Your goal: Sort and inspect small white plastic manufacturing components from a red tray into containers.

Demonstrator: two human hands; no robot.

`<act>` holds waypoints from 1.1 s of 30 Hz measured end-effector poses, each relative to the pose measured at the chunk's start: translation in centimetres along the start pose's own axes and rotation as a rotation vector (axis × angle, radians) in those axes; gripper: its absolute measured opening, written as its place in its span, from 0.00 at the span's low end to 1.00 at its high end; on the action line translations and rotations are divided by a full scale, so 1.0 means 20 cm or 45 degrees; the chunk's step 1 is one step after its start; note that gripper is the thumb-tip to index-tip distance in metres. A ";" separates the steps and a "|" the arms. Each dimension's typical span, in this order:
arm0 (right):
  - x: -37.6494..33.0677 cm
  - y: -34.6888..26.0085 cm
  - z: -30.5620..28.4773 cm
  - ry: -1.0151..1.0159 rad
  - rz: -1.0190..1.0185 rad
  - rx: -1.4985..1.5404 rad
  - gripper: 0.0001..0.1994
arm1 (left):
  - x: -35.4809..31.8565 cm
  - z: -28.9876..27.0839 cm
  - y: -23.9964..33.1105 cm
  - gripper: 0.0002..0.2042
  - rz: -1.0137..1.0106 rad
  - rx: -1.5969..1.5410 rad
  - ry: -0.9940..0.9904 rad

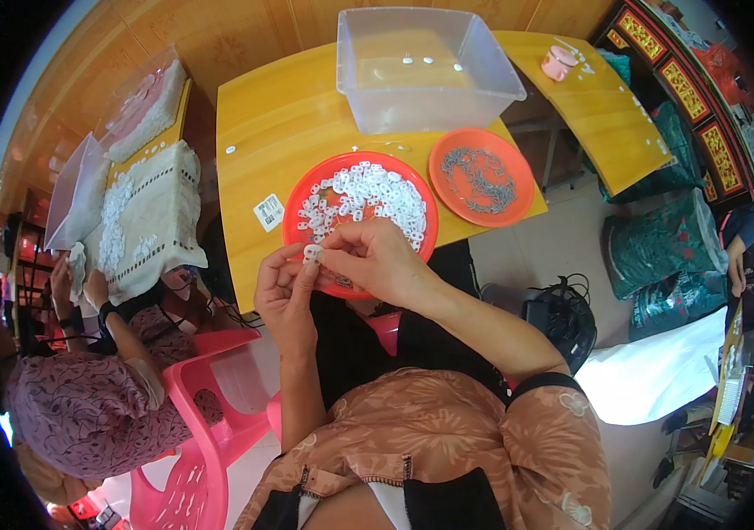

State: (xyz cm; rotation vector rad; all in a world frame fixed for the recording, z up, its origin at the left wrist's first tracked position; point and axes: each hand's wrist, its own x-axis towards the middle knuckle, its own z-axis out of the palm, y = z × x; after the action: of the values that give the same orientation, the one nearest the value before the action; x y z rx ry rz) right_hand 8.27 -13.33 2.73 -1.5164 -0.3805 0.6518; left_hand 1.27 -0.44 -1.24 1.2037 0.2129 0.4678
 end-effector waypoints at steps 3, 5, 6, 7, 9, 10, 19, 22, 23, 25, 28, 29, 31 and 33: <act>-0.01 -0.02 0.01 -0.029 0.051 0.050 0.07 | 0.01 -0.06 -0.04 0.13 -0.021 -0.108 -0.183; -0.03 -0.03 0.01 -0.040 0.085 0.061 0.07 | 0.03 -0.06 -0.06 0.13 0.271 0.167 -0.220; -0.03 -0.03 0.01 -0.054 0.104 0.078 0.07 | 0.04 -0.06 -0.06 0.13 0.273 0.166 -0.219; -0.04 -0.03 0.01 -0.068 0.123 0.096 0.07 | 0.04 -0.04 -0.04 0.12 0.336 0.180 -0.276; -0.05 -0.02 0.01 -0.089 0.118 0.118 0.07 | 0.04 -0.04 -0.05 0.12 0.403 0.195 -0.330; -0.05 -0.02 0.01 -0.108 0.115 0.143 0.08 | 0.04 -0.05 -0.06 0.13 0.402 0.155 -0.344; -0.05 0.00 0.02 -0.146 0.203 0.406 0.07 | 0.01 -0.01 -0.07 0.12 0.477 0.139 -0.223; -0.05 -0.01 0.03 -0.163 0.201 0.364 0.07 | 0.01 -0.02 -0.07 0.12 0.475 0.140 -0.212; -0.05 -0.02 0.03 -0.163 0.199 0.364 0.07 | 0.01 -0.02 -0.07 0.11 0.476 0.119 -0.216; -0.05 -0.03 0.02 -0.190 0.195 0.122 0.07 | 0.01 -0.03 -0.08 0.11 0.440 0.047 -0.203; -0.15 -0.15 0.02 0.232 -0.383 -0.220 0.07 | 0.01 -0.02 -0.09 0.11 0.395 -0.057 -0.182; -0.20 -0.19 -0.01 0.185 -0.605 -0.158 0.05 | 0.02 -0.02 -0.08 0.11 0.391 -0.081 -0.161; -0.44 -0.43 0.00 0.183 -0.085 -0.449 0.04 | 0.01 -0.07 -0.08 0.12 0.360 -0.104 -0.114; -0.51 -0.47 0.06 0.029 -0.258 -0.243 0.04 | -0.01 -0.14 -0.10 0.13 0.324 -0.124 -0.068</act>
State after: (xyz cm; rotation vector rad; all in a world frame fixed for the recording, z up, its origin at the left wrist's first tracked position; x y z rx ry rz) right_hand 1.05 -17.93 13.76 -1.6388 -0.5842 0.4480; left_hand 0.54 1.23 -4.07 1.1512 -0.0103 0.6591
